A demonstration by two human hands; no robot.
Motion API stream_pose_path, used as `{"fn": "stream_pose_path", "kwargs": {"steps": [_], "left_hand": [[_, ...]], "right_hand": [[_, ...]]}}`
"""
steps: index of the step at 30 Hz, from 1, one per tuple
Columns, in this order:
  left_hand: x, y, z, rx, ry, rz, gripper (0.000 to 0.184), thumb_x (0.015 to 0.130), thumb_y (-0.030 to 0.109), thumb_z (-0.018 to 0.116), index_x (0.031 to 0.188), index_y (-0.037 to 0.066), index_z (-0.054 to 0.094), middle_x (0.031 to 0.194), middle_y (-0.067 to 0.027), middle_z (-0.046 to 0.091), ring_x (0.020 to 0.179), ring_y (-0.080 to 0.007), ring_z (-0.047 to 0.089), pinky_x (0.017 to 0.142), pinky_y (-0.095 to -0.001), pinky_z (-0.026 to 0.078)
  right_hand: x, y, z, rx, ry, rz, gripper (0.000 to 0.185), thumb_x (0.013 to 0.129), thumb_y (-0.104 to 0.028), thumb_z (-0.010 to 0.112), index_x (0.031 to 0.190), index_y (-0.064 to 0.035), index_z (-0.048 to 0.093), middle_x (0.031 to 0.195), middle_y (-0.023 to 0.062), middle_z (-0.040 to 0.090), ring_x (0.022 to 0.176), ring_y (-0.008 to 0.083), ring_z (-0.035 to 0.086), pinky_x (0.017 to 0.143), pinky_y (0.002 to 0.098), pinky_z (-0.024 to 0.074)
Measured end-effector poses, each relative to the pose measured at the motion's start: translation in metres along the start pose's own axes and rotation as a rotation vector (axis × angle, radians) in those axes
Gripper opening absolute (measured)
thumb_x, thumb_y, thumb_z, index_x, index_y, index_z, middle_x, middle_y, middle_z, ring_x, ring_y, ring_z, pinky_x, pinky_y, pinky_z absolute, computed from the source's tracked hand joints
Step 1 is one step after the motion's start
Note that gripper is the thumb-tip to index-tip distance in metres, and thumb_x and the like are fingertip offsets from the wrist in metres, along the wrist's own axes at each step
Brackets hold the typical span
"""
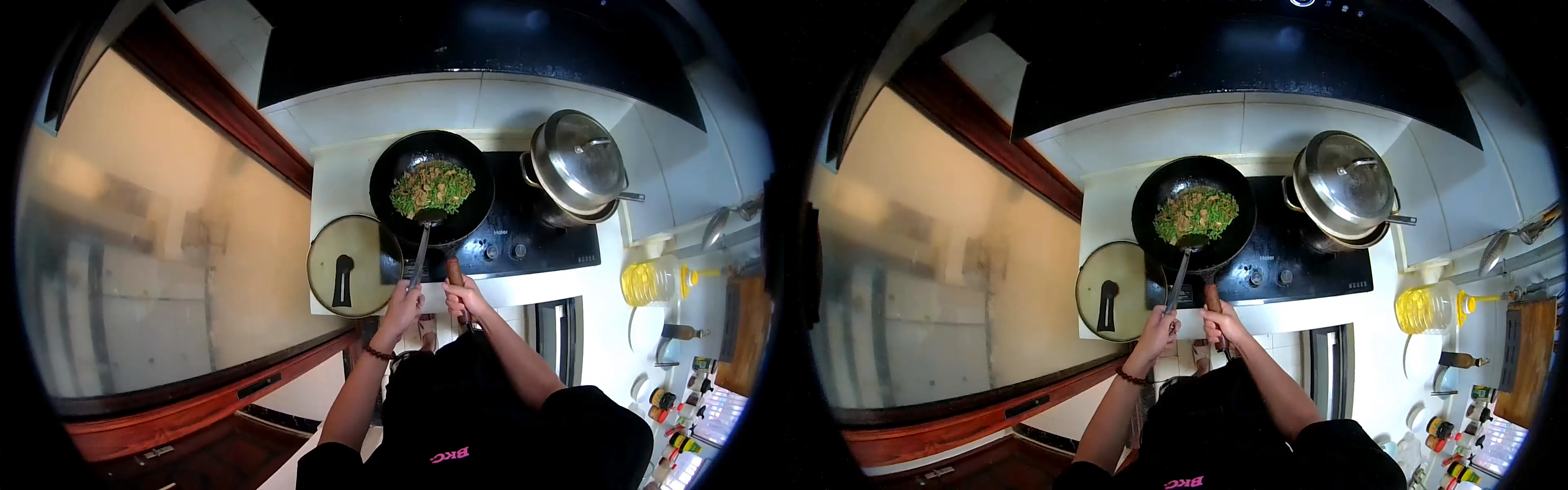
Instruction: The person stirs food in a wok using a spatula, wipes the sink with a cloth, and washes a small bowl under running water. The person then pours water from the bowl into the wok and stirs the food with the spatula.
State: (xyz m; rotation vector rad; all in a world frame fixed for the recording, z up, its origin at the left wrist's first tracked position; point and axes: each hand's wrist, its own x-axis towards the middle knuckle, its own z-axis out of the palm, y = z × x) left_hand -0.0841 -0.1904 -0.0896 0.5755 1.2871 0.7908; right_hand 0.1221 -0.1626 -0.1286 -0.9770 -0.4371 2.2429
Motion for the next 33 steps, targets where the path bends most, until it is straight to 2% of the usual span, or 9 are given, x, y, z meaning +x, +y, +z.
{"fn": "stream_pose_path", "kwargs": {"steps": [6,12,14,16,18,24,27,31,33], "left_hand": [[0.005,0.000,0.014,0.043,-0.049,-0.049,0.011,0.106,0.023,0.049,0.108,0.013,0.045,0.082,-0.0013,0.055,0.054,-0.0074,0.042,0.046,-0.0251,0.034],[0.020,-0.015,0.027,0.072,-0.047,-0.007,0.010,0.105,0.022,0.050,0.103,0.012,0.052,0.088,-0.0001,0.057,0.070,-0.0102,0.054,0.054,-0.0263,0.042],[0.024,-0.024,0.030,0.068,-0.158,0.092,0.010,0.105,0.021,0.051,0.102,0.012,0.054,0.092,0.0014,0.058,0.082,-0.0092,0.055,0.063,-0.0268,0.046],[0.021,-0.014,0.038,0.121,-0.177,-0.012,0.011,0.105,0.022,0.053,0.102,0.012,0.056,0.096,0.0019,0.059,0.090,-0.0085,0.056,0.072,-0.0270,0.048],[0.026,-0.030,0.046,0.145,-0.216,0.159,0.011,0.105,0.023,0.053,0.103,0.013,0.056,0.099,0.0016,0.061,0.092,-0.0088,0.056,0.078,-0.0269,0.048],[0.017,-0.010,0.051,0.039,-0.294,0.114,0.013,0.106,0.025,0.055,0.112,0.014,0.057,0.103,0.0021,0.061,0.095,-0.0079,0.056,0.078,-0.0257,0.047],[0.023,-0.011,0.046,0.128,-0.410,0.203,0.023,0.103,0.020,0.060,0.123,0.007,0.057,0.110,-0.0010,0.065,0.101,-0.0093,0.062,0.080,-0.0263,0.052],[0.032,-0.022,0.050,0.017,-0.462,0.257,0.022,0.100,0.016,0.066,0.115,0.000,0.062,0.104,-0.0081,0.067,0.096,-0.0143,0.064,0.083,-0.0321,0.054],[0.036,-0.023,0.048,0.291,-0.446,0.438,0.031,0.098,0.020,0.069,0.121,0.001,0.061,0.108,-0.0098,0.066,0.098,-0.0175,0.066,0.088,-0.0330,0.054]], "right_hand": [[0.005,-0.002,-0.005,-0.097,0.053,0.036,0.028,0.101,-0.027,0.063,0.085,-0.0099,0.048,0.063,0.0035,0.050,0.045,0.0145,0.046,0.044,0.0327,0.0415],[0.003,-0.011,-0.023,-0.358,0.161,0.019,0.037,0.103,-0.039,0.059,0.099,-0.0026,0.062,0.073,0.0080,0.062,0.061,0.0189,0.063,0.058,0.0332,0.0532],[0.001,-0.007,-0.053,-0.932,0.375,-0.312,0.044,0.102,-0.041,0.060,0.107,0.0012,0.067,0.079,0.0101,0.068,0.070,0.0180,0.067,0.064,0.0334,0.0556],[-0.023,-0.027,-0.033,-1.198,0.512,-0.518,0.041,0.101,-0.037,0.063,0.108,0.0038,0.067,0.081,0.0099,0.070,0.068,0.0172,0.068,0.061,0.0327,0.0554],[-0.050,-0.048,0.008,-1.217,0.447,-0.432,0.039,0.099,-0.032,0.067,0.108,0.0054,0.065,0.080,0.0105,0.071,0.065,0.0170,0.068,0.058,0.0310,0.0555],[-0.039,-0.065,0.043,-1.052,0.346,-0.142,0.061,0.086,-0.022,0.078,0.132,0.0083,0.052,0.085,0.0183,0.070,0.065,0.0241,0.071,0.050,0.0340,0.0579],[-0.029,-0.072,0.030,-1.102,0.309,-0.129,0.080,0.084,-0.016,0.077,0.148,0.0020,0.034,0.090,0.0187,0.070,0.079,0.0234,0.072,0.057,0.0340,0.0586],[-0.028,-0.082,0.041,-1.295,0.389,-0.136,0.084,0.080,-0.017,0.079,0.148,0.0013,0.033,0.091,0.0218,0.070,0.079,0.0306,0.073,0.068,0.0388,0.0571],[-0.029,-0.079,0.039,-1.391,0.379,-0.174,0.078,0.081,-0.015,0.076,0.148,-0.0012,0.036,0.092,0.0233,0.070,0.080,0.0344,0.073,0.069,0.0413,0.0577]]}}
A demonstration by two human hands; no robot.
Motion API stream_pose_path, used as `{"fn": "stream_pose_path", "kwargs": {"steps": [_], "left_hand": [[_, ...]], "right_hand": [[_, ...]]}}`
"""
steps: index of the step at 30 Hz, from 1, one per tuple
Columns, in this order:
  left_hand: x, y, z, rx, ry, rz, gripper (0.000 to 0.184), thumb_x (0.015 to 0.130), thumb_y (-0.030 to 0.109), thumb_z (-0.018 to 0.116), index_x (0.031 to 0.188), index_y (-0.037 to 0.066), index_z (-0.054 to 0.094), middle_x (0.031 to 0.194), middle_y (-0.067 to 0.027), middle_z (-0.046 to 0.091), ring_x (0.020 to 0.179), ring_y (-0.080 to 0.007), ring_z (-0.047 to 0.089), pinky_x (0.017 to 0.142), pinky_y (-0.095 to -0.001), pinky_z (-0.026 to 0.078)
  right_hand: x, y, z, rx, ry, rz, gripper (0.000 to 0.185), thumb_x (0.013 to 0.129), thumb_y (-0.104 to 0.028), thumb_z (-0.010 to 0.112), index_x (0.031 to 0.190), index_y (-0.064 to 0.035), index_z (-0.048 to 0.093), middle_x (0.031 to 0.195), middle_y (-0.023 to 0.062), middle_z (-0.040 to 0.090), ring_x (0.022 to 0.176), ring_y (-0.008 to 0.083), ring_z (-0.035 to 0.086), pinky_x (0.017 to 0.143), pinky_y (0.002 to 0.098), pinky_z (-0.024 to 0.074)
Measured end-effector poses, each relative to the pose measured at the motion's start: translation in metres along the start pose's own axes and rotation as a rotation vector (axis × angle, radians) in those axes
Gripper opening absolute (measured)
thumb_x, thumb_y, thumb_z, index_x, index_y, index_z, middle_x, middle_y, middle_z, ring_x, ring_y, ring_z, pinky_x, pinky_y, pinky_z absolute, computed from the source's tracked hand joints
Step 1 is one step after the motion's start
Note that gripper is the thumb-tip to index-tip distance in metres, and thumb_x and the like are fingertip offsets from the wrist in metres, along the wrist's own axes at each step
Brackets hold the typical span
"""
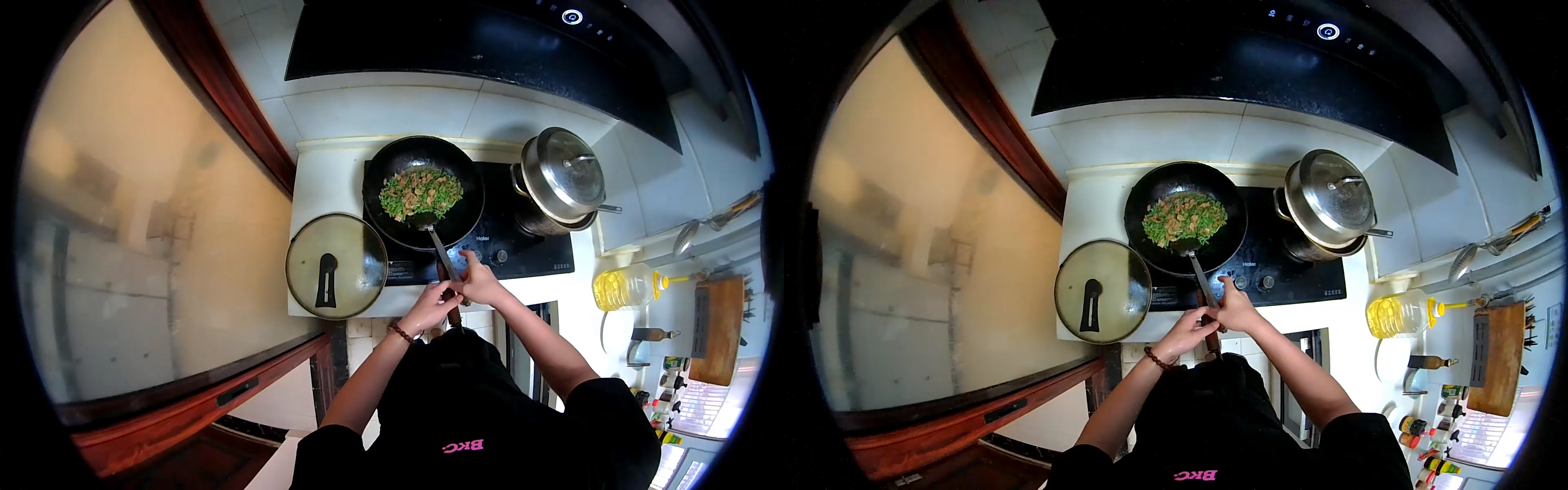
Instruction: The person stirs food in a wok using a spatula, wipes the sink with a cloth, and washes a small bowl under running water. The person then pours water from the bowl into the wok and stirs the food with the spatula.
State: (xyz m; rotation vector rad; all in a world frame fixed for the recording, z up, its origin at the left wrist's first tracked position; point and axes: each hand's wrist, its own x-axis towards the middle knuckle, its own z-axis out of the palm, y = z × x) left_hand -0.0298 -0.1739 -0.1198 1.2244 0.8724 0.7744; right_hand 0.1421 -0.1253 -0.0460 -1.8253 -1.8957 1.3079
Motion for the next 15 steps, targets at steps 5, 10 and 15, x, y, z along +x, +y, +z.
{"fn": "stream_pose_path", "kwargs": {"steps": [5,10,15], "left_hand": [[-0.010,-0.004,-0.006,0.002,0.035,-0.062,0.034,0.101,0.022,0.066,0.128,0.003,0.059,0.122,-0.0081,0.063,0.105,-0.0158,0.066,0.090,-0.0307,0.054],[-0.011,0.008,-0.017,-0.100,0.007,-0.275,0.033,0.101,0.025,0.066,0.127,0.004,0.059,0.119,-0.0038,0.063,0.106,-0.0133,0.063,0.087,-0.0283,0.054],[-0.004,-0.020,-0.011,-0.077,0.001,-0.194,0.031,0.102,0.027,0.065,0.126,0.008,0.059,0.117,-0.0016,0.064,0.099,-0.0108,0.062,0.079,-0.0283,0.055]], "right_hand": [[0.000,-0.003,-0.027,-0.759,0.182,-0.225,0.062,0.082,-0.001,0.058,0.143,-0.0118,0.055,0.098,0.0265,0.068,0.080,0.0422,0.072,0.068,0.0511,0.0597],[-0.003,-0.022,-0.085,-0.840,0.279,-0.236,0.062,0.081,-0.001,0.059,0.142,-0.0153,0.059,0.092,0.0229,0.065,0.073,0.0412,0.070,0.065,0.0490,0.0586],[0.056,-0.039,-0.052,-0.893,0.265,-0.317,0.067,0.080,0.001,0.060,0.145,-0.0139,0.054,0.093,0.0221,0.065,0.076,0.0397,0.070,0.067,0.0485,0.0589]]}}
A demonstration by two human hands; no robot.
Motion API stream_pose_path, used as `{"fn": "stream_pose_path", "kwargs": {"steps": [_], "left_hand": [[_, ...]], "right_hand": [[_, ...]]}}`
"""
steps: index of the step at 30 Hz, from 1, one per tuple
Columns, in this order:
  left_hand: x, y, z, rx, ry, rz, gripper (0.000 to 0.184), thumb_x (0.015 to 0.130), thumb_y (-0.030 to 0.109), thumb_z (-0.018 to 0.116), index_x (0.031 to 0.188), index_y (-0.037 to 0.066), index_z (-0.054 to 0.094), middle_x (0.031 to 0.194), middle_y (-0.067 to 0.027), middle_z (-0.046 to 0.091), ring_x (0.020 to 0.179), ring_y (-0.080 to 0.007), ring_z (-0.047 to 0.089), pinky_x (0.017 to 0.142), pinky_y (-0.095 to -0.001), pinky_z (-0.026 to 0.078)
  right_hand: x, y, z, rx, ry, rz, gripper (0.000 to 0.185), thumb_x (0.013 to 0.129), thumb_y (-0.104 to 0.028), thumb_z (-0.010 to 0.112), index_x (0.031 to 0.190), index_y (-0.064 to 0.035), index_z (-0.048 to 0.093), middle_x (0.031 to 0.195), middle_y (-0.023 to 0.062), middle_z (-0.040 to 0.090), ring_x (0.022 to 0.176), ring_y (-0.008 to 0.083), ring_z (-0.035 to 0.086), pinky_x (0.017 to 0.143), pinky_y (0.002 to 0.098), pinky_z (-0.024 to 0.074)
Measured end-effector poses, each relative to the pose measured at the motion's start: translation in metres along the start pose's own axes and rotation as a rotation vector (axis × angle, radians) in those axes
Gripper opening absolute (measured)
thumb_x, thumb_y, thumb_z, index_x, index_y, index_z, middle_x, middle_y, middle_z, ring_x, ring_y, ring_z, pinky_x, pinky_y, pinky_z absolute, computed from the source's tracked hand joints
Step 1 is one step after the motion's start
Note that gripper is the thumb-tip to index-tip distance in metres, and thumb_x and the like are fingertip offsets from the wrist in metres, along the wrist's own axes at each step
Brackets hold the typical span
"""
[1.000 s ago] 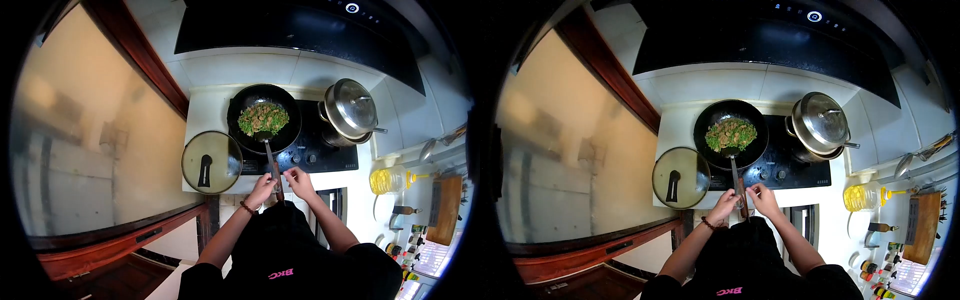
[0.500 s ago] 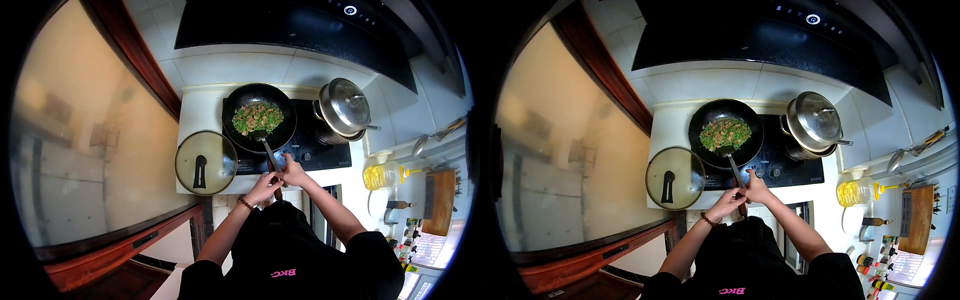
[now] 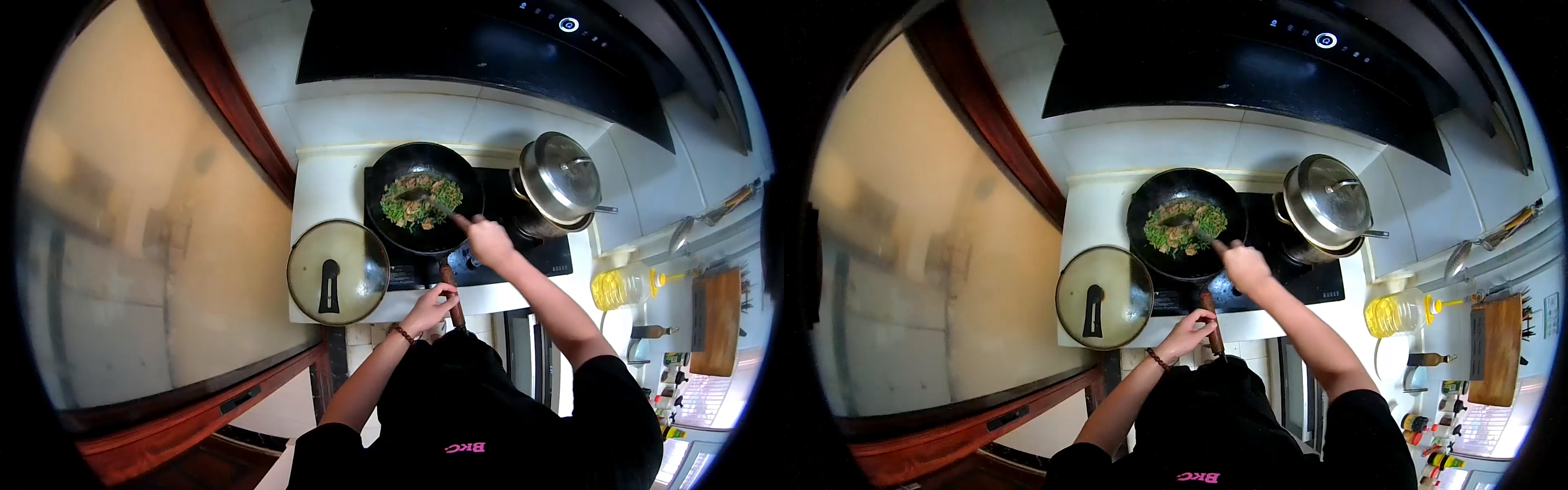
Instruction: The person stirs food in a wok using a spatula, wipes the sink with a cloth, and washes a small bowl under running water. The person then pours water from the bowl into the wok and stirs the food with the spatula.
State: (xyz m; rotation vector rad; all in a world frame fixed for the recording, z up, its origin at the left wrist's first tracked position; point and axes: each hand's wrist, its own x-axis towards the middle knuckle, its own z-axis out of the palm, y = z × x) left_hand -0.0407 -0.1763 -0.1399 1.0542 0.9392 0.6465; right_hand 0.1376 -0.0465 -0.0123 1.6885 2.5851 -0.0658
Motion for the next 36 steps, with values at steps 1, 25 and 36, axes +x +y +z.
{"fn": "stream_pose_path", "kwargs": {"steps": [1,25,36], "left_hand": [[-0.006,0.016,0.001,0.058,0.006,-0.034,0.029,0.102,0.029,0.064,0.125,0.011,0.059,0.116,-0.0007,0.063,0.098,-0.0104,0.061,0.075,-0.0270,0.055],[-0.128,-0.026,-0.101,-0.162,0.167,-0.223,0.030,0.105,0.030,0.058,0.126,0.007,0.059,0.115,-0.0055,0.067,0.101,-0.0138,0.068,0.080,-0.0281,0.056],[-0.235,-0.184,-0.157,-0.234,0.616,-0.418,0.027,0.102,0.029,0.062,0.116,0.005,0.061,0.102,-0.0093,0.071,0.079,-0.0195,0.071,0.063,-0.0294,0.056]], "right_hand": [[0.010,-0.008,0.018,0.000,-0.039,-0.051,0.065,0.081,-0.001,0.059,0.145,-0.0113,0.053,0.092,0.0211,0.066,0.076,0.0386,0.071,0.067,0.0480,0.0593],[-0.027,0.039,0.001,0.526,0.175,0.267,0.027,0.083,0.001,0.056,0.106,0.0040,0.071,0.088,0.0319,0.066,0.088,0.0473,0.067,0.081,0.0536,0.0533],[-0.053,0.029,0.044,1.322,-0.056,0.612,0.022,0.099,-0.010,0.060,0.116,0.0017,0.067,0.062,0.0015,0.054,0.045,0.0100,0.046,0.040,0.0268,0.0335]]}}
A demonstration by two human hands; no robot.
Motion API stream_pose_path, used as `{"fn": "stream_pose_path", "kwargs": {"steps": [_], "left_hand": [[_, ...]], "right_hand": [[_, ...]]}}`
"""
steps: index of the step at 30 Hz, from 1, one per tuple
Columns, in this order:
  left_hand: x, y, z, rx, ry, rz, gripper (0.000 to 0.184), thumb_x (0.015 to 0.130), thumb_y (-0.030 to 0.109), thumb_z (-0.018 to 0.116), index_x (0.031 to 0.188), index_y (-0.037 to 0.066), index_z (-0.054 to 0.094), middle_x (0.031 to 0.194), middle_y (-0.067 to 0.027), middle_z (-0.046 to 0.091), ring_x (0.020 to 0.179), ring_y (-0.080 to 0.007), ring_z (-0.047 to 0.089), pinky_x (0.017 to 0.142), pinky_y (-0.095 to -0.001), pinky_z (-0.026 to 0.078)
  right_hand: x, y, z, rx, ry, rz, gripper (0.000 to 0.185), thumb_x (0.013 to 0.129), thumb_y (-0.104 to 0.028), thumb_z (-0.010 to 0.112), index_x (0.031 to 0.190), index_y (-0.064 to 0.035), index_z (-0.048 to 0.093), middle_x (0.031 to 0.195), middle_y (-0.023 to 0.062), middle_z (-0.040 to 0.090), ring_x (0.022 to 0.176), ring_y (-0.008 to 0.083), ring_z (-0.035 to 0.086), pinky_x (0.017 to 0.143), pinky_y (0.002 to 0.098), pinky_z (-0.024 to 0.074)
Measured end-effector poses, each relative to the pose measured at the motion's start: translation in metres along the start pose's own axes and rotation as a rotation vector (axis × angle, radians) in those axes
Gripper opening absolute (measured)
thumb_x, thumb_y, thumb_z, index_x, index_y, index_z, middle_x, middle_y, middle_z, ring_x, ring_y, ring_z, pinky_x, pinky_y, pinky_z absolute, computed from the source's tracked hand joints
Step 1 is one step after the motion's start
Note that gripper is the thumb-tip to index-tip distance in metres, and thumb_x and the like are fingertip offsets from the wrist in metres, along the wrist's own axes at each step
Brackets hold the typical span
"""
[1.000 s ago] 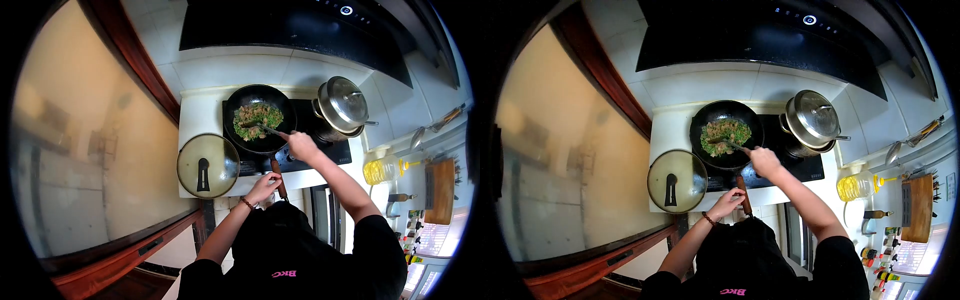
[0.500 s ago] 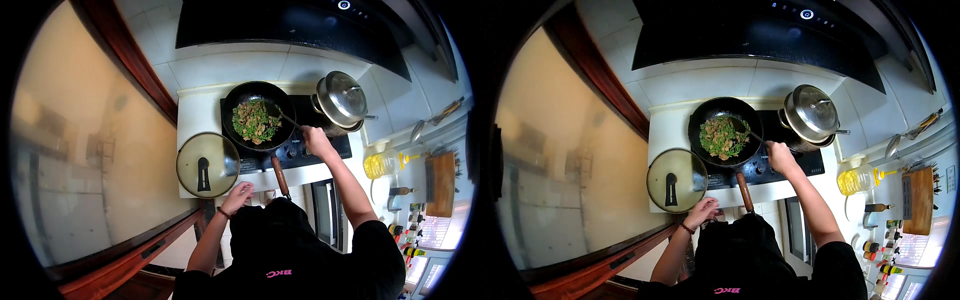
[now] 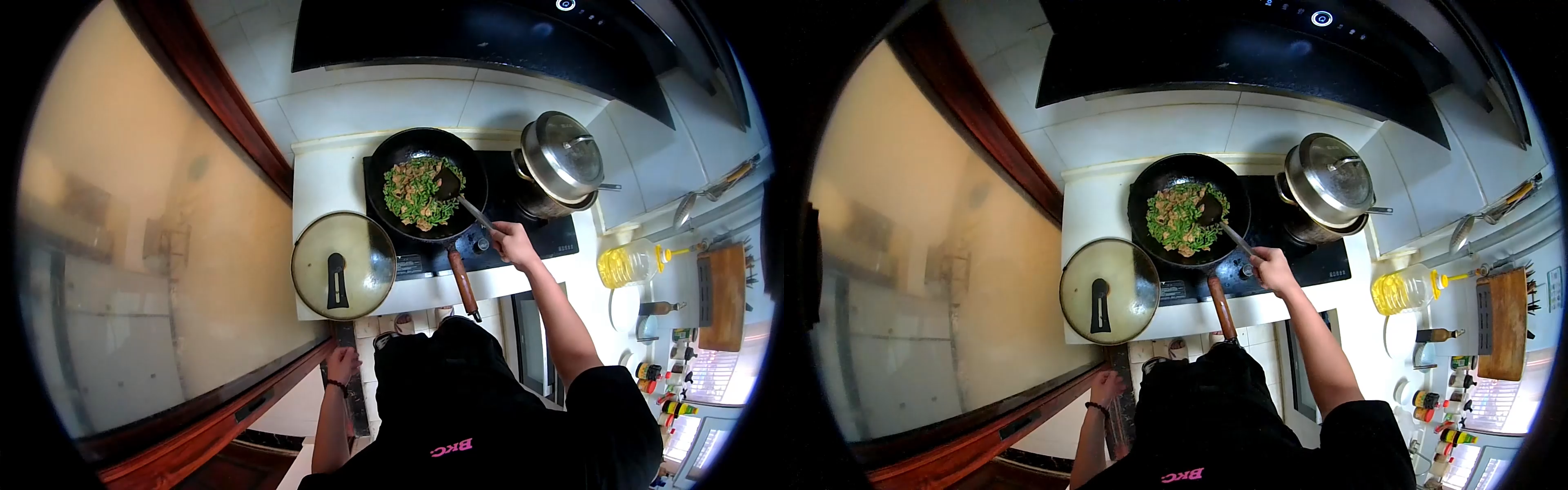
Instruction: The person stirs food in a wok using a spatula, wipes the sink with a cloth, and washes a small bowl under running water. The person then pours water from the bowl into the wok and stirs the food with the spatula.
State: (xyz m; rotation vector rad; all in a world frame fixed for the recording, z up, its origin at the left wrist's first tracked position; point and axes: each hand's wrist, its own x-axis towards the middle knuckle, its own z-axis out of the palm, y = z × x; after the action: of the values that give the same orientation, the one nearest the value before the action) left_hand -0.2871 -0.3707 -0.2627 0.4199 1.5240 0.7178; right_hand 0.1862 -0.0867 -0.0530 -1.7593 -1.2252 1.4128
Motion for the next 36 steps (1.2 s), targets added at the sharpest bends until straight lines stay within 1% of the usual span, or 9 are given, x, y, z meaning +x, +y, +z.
{"fn": "stream_pose_path", "kwargs": {"steps": [8,10,14,20,22,27,34,35,36], "left_hand": [[-0.009,-0.063,-0.030,0.313,0.133,-0.183,0.032,0.101,0.030,0.062,0.117,0.002,0.064,0.102,-0.0124,0.072,0.081,-0.0267,0.074,0.066,-0.0395,0.059],[-0.013,-0.070,-0.026,0.160,0.225,-0.395,0.037,0.101,0.030,0.062,0.127,0.005,0.062,0.109,-0.0159,0.072,0.089,-0.0320,0.074,0.078,-0.0476,0.060],[-0.032,-0.059,-0.020,0.229,0.135,-0.537,0.049,0.104,0.042,0.055,0.137,0.005,0.056,0.125,-0.0183,0.067,0.109,-0.0356,0.067,0.098,-0.0538,0.053],[-0.012,-0.100,-0.041,0.171,0.055,-0.588,0.045,0.105,0.033,0.054,0.142,0.006,0.052,0.134,-0.0212,0.062,0.121,-0.0389,0.061,0.103,-0.0550,0.050],[-0.010,-0.095,-0.037,0.253,0.078,-0.649,0.042,0.105,0.032,0.054,0.138,0.008,0.056,0.126,-0.0142,0.069,0.107,-0.0319,0.070,0.095,-0.0492,0.054],[-0.017,-0.052,-0.010,0.332,0.062,-0.622,0.038,0.105,0.026,0.053,0.139,0.008,0.054,0.124,-0.0180,0.068,0.113,-0.0343,0.067,0.100,-0.0507,0.053],[0.014,-0.101,-0.010,0.497,-0.074,-0.498,0.030,0.103,0.028,0.056,0.124,0.008,0.061,0.111,-0.0132,0.071,0.097,-0.0283,0.070,0.087,-0.0484,0.054],[0.020,-0.114,-0.015,0.418,-0.086,-0.467,0.029,0.099,0.030,0.064,0.118,0.009,0.068,0.088,-0.0091,0.073,0.071,-0.0223,0.071,0.057,-0.0353,0.056],[0.031,-0.141,-0.023,0.429,-0.083,-0.472,0.029,0.099,0.030,0.064,0.118,0.009,0.068,0.088,-0.0091,0.073,0.071,-0.0223,0.071,0.057,-0.0353,0.056]], "right_hand": [[-0.018,-0.003,-0.020,0.136,-0.012,0.026,0.026,0.102,-0.011,0.057,0.125,-0.0005,0.063,0.065,-0.0015,0.051,0.047,0.0058,0.038,0.041,0.0232,0.0266],[-0.028,-0.012,-0.022,0.146,0.001,0.032,0.025,0.103,-0.012,0.056,0.124,-0.0011,0.063,0.064,-0.0022,0.049,0.046,0.0054,0.037,0.041,0.0230,0.0265],[-0.056,-0.033,-0.041,0.070,-0.066,-0.010,0.013,0.102,-0.012,0.055,0.098,-0.0056,0.065,0.064,-0.0048,0.049,0.047,0.0030,0.036,0.041,0.0215,0.0251],[-0.106,-0.070,-0.075,0.074,-0.080,-0.015,0.026,0.103,-0.013,0.056,0.124,-0.0022,0.067,0.062,-0.0054,0.049,0.048,0.0025,0.036,0.042,0.0200,0.0255],[-0.126,-0.087,-0.088,0.034,-0.074,-0.056,0.025,0.101,-0.013,0.061,0.121,-0.0006,0.068,0.059,-0.0048,0.048,0.047,0.0026,0.038,0.042,0.0194,0.0270],[-0.187,-0.126,-0.137,-0.064,-0.093,-0.090,0.030,0.096,-0.008,0.062,0.123,0.0038,0.069,0.056,-0.0026,0.052,0.042,0.0045,0.045,0.039,0.0213,0.0313],[-0.272,-0.157,-0.216,-0.109,-0.192,-0.350,0.029,0.093,-0.016,0.067,0.103,0.0108,0.074,0.049,0.0039,0.058,0.033,0.0078,0.051,0.032,0.0216,0.0345],[-0.284,-0.166,-0.223,-0.161,-0.184,-0.359,0.033,0.095,-0.023,0.068,0.091,0.0095,0.073,0.047,0.0029,0.057,0.032,0.0084,0.051,0.032,0.0218,0.0361],[-0.295,-0.173,-0.227,-0.209,-0.177,-0.368,0.042,0.096,-0.030,0.069,0.080,0.0082,0.072,0.045,0.0019,0.056,0.031,0.0089,0.052,0.032,0.0221,0.0377]]}}
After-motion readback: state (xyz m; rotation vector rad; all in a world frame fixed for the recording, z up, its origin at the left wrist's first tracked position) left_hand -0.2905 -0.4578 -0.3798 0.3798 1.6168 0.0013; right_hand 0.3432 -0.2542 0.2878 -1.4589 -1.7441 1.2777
